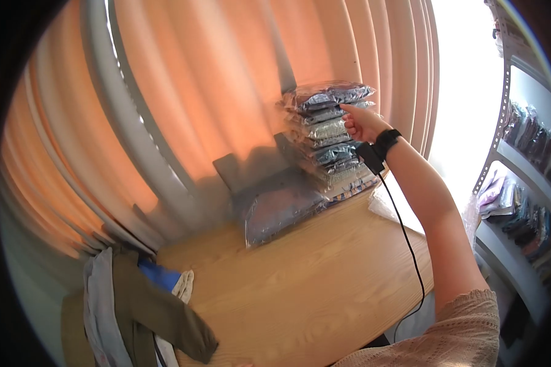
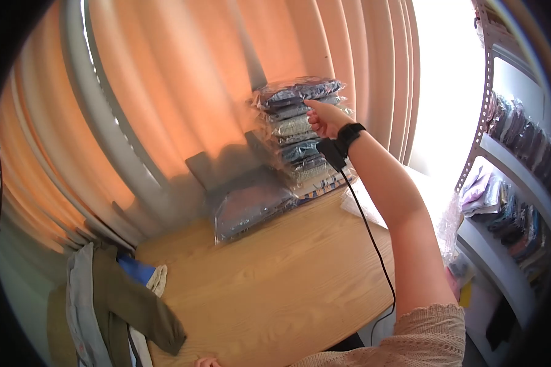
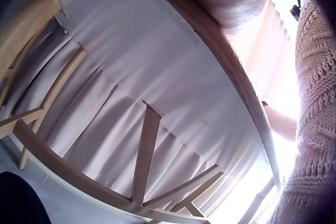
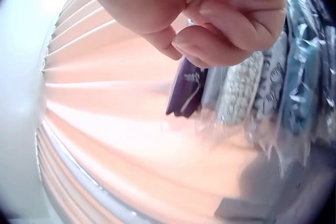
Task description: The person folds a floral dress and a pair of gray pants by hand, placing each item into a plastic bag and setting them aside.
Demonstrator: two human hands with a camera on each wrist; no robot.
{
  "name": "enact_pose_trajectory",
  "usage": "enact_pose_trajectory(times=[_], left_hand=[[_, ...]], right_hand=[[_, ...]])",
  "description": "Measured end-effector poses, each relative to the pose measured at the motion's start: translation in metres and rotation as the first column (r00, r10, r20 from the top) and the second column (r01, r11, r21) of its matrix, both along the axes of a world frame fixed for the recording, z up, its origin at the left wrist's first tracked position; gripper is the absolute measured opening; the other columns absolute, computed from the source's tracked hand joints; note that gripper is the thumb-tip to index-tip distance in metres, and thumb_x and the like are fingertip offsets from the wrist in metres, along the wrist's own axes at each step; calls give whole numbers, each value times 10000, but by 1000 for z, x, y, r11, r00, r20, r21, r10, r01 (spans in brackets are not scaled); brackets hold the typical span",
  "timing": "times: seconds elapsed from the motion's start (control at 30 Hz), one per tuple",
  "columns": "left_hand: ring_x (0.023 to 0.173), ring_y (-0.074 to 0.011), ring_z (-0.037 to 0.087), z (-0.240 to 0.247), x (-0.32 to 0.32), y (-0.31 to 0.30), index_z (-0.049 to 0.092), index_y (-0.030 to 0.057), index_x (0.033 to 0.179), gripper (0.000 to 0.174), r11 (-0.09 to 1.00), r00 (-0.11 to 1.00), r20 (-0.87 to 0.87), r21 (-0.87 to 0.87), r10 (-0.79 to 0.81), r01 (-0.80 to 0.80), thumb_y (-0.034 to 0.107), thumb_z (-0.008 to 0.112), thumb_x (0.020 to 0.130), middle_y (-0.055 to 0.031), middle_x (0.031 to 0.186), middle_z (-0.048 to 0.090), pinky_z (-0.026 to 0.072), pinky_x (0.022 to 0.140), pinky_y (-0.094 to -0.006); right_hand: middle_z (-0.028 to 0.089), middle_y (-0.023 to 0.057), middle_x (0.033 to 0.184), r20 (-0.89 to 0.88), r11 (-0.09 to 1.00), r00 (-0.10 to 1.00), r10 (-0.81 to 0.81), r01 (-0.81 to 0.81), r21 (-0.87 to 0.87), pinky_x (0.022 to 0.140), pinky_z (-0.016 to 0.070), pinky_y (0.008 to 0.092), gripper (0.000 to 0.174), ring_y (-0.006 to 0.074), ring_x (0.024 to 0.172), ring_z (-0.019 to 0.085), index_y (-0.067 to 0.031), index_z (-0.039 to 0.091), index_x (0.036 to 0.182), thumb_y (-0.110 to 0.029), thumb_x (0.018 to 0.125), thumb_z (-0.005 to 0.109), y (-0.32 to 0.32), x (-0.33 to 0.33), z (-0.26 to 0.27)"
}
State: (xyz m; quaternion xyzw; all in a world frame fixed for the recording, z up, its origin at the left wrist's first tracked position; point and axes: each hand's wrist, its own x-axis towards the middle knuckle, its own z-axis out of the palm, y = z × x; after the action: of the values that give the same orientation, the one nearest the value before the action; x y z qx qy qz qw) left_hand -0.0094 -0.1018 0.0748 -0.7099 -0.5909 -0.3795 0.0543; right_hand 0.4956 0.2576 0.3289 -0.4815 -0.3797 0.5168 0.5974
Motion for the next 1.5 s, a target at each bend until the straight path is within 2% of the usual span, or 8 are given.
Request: enact_pose_trajectory(times=[0.27,0.43,0.5,0.57,0.77,1.07,1.37,1.5], left_hand=[[748,-303,567,-1,-5,2,611,49,772,29,999,1000,-23,31,13,-12,40,612,744,-101,794,595,476,629,-384],[703,-283,566,-6,-12,2,609,52,827,82,996,996,90,86,0,-8,39,617,746,-87,774,597,468,600,-370],[698,-246,574,-7,-17,-1,613,47,912,138,997,994,111,72,-8,-1,40,610,774,-78,788,602,468,595,-346],[723,-150,575,-8,-23,-3,543,46,1137,294,975,629,777,-151,14,164,49,575,845,-56,841,603,463,612,-280],[888,-262,579,70,-137,31,470,25,1220,430,948,929,316,185,192,-259,36,589,806,-139,965,587,473,781,-361],[978,-418,554,97,-305,101,541,22,1075,356,560,564,-92,-67,821,-826,169,606,758,-275,1031,586,456,839,-479],[902,-421,583,118,-311,118,595,7,917,201,626,626,-37,-8,779,-780,180,524,844,-218,925,636,465,771,-488],[866,-314,626,157,-245,149,620,-19,1010,283,892,895,118,98,430,-441,196,491,878,-198,923,653,473,764,-380]], right_hand=[[377,-68,513,-453,923,804,384,-349,162,395,296,213,324,81,441,371,-156,553,738,-385,957,486,-92,-94,-110],[337,-56,569,-791,776,372,486,-599,196,465,271,239,342,98,518,326,-111,542,766,-365,970,438,-134,-167,-204],[339,-50,568,-869,828,381,317,-558,57,472,272,248,307,103,518,318,-104,538,780,-334,962,448,-152,-189,-222],[342,-47,567,-887,826,381,260,-564,0,475,276,250,295,105,518,319,-101,536,783,-324,958,452,-161,-200,-245],[422,-24,606,-875,860,454,170,-501,-93,496,316,260,276,120,536,373,-89,537,796,-297,956,451,-155,-188,-279],[481,2,668,-806,870,480,346,-486,84,563,387,270,285,137,609,442,-71,542,843,-301,975,438,-148,-193,-289],[498,2,691,-793,869,501,347,-489,72,584,404,272,270,138,626,459,-80,549,869,-306,974,443,-147,-194,-288],[506,-2,697,-758,867,534,375,-492,82,576,410,259,262,130,625,469,-82,550,870,-298,974,445,-147,-200,-288]])
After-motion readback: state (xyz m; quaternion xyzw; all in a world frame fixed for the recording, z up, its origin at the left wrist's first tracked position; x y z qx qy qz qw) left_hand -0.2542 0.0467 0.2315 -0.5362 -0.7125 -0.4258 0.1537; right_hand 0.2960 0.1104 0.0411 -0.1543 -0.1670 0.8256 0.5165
